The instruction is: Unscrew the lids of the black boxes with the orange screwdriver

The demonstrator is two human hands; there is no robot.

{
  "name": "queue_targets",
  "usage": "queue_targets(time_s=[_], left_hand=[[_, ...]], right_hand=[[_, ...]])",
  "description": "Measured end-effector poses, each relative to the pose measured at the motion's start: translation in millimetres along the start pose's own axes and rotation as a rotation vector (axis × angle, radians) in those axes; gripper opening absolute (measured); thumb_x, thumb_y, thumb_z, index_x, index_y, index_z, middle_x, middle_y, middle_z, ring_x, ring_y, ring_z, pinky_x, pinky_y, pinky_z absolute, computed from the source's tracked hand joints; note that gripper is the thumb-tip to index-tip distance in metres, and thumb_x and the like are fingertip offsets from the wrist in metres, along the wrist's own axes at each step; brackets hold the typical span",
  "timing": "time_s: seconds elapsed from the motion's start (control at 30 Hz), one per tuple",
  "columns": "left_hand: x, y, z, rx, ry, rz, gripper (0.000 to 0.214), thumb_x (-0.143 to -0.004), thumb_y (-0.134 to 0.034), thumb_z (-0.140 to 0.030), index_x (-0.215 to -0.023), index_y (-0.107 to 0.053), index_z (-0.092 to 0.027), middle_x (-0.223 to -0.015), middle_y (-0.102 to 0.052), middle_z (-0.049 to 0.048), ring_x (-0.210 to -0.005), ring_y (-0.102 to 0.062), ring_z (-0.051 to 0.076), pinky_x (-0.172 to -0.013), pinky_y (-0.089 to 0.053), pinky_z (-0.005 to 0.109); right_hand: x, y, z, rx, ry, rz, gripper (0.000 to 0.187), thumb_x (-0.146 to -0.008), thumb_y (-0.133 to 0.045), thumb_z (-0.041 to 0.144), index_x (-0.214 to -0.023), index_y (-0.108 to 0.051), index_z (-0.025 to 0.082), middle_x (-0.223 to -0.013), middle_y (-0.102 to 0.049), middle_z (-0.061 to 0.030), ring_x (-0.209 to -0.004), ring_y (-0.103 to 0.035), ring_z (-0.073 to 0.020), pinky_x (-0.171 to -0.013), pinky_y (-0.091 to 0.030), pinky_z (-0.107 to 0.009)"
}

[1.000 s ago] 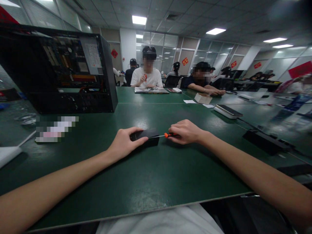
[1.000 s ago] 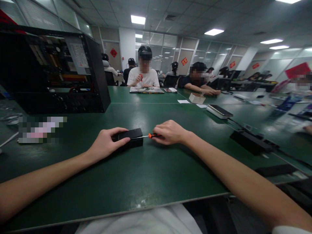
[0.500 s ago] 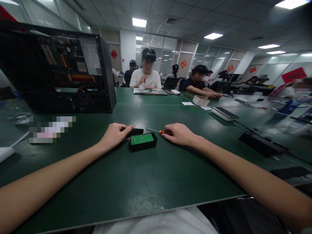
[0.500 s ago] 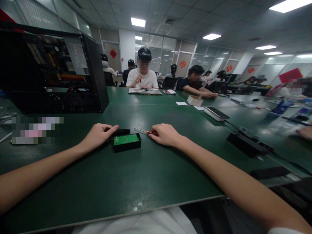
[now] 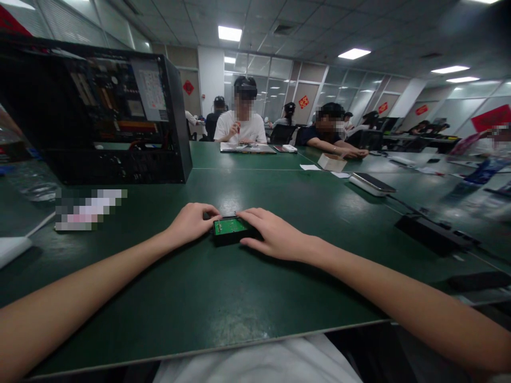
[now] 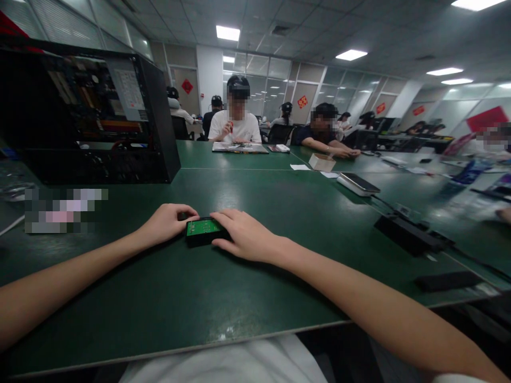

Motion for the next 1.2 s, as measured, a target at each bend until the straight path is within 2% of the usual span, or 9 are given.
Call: queue_targets(time_s=[0.27,0.43,0.57,0.63,0.73,0.83,0.97,1.1,1.2], left_hand=[[3,7.3,-2,0.097,0.024,-0.102,0.036,-0.09,-0.055,-0.042,-0.093,-0.078,-0.015,-0.091,-0.078,0.0087,-0.075,-0.069,0.024,-0.073,-0.049,0.032],[6,6.1,-4,0.212,0.059,-0.112,0.036,-0.09,-0.056,-0.044,-0.092,-0.076,-0.014,-0.087,-0.076,0.0082,-0.072,-0.066,0.022,-0.064,-0.047,0.029],[10,-2.2,-11,0.372,0.103,-0.055,0.038,-0.09,-0.056,-0.047,-0.098,-0.073,-0.014,-0.075,-0.071,0.0041,-0.05,-0.057,0.014,-0.05,-0.042,0.025],[13,-7.3,-15,0.437,0.129,-0.028,0.038,-0.091,-0.056,-0.047,-0.104,-0.071,-0.014,-0.069,-0.067,0.0012,-0.042,-0.051,0.012,-0.044,-0.039,0.023],[15,-13.8,-19,0.5,0.134,0.001,0.037,-0.092,-0.057,-0.046,-0.109,-0.069,-0.015,-0.069,-0.064,-0.0007,-0.038,-0.048,0.009,-0.039,-0.035,0.021],[16,-19.2,-23,0.563,0.117,0.027,0.034,-0.092,-0.059,-0.044,-0.11,-0.068,-0.016,-0.075,-0.066,0.0002,-0.038,-0.051,0.007,-0.039,-0.036,0.019],[17,-22.2,-25,0.636,0.11,0.048,0.032,-0.093,-0.059,-0.043,-0.11,-0.066,-0.016,-0.08,-0.068,0.0014,-0.039,-0.054,0.007,-0.042,-0.041,0.018],[17,-20.9,-27,0.664,0.104,0.04,0.032,-0.092,-0.06,-0.042,-0.109,-0.067,-0.016,-0.086,-0.07,0.0025,-0.039,-0.055,0.006,-0.043,-0.042,0.019],[17,-19.3,-27,0.677,0.109,0.027,0.031,-0.091,-0.062,-0.041,-0.107,-0.067,-0.015,-0.083,-0.07,0.002,-0.039,-0.055,0.007,-0.043,-0.041,0.02]], right_hand=[[1,19,-6,-0.317,-0.106,-0.082,0.045,-0.088,-0.069,0.035,-0.129,-0.062,0.018,-0.124,-0.067,-0.0104,-0.113,-0.062,-0.0235,-0.099,-0.05,-0.04],[16,59,-81,-0.514,-0.41,-0.314,0.045,-0.079,-0.073,0.045,-0.115,-0.068,0.019,-0.117,-0.071,-0.0078,-0.103,-0.067,-0.024,-0.087,-0.054,-0.038],[46,114,-151,-0.104,-0.582,-0.486,0.046,-0.082,-0.068,0.049,-0.116,-0.066,0.018,-0.117,-0.071,-0.0096,-0.103,-0.066,-0.0241,-0.088,-0.052,-0.036],[68,138,-181,0.311,-0.761,-0.404,0.045,-0.086,-0.064,0.047,-0.122,-0.065,0.02,-0.121,-0.07,-0.0088,-0.106,-0.065,-0.0226,-0.09,-0.048,-0.033],[109,163,-218,0.52,-0.989,-0.308,0.043,-0.087,-0.065,0.041,-0.122,-0.068,0.017,-0.12,-0.071,-0.0164,-0.108,-0.063,-0.0292,-0.088,-0.044,-0.037],[154,176,-246,0.564,-1.183,-0.208,0.042,-0.087,-0.064,0.039,-0.119,-0.071,0.012,-0.113,-0.072,-0.0221,-0.104,-0.064,-0.0333,-0.079,-0.043,-0.038],[201,183,-278,0.549,-1.37,-0.079,0.042,-0.084,-0.068,0.041,-0.116,-0.072,0.015,-0.111,-0.073,-0.0193,-0.098,-0.065,-0.0335,-0.071,-0.042,-0.036],[227,187,-301,0.497,-1.462,-0.017,0.039,-0.079,-0.073,0.041,-0.108,-0.073,0.016,-0.106,-0.073,-0.017,-0.089,-0.066,-0.0305,-0.068,-0.045,-0.035],[239,186,-313,0.445,-1.486,0.003,0.02,-0.071,-0.08,0.032,-0.084,-0.073,0.018,-0.091,-0.073,-0.0149,-0.074,-0.065,-0.0246,-0.068,-0.047,-0.034]])
Point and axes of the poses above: each hand's wrist, its own x-axis away from the middle knuckle, its own y-axis out of the back of the hand, z = x × y, the point moved 8 cm from there along -x, towards the middle knuckle
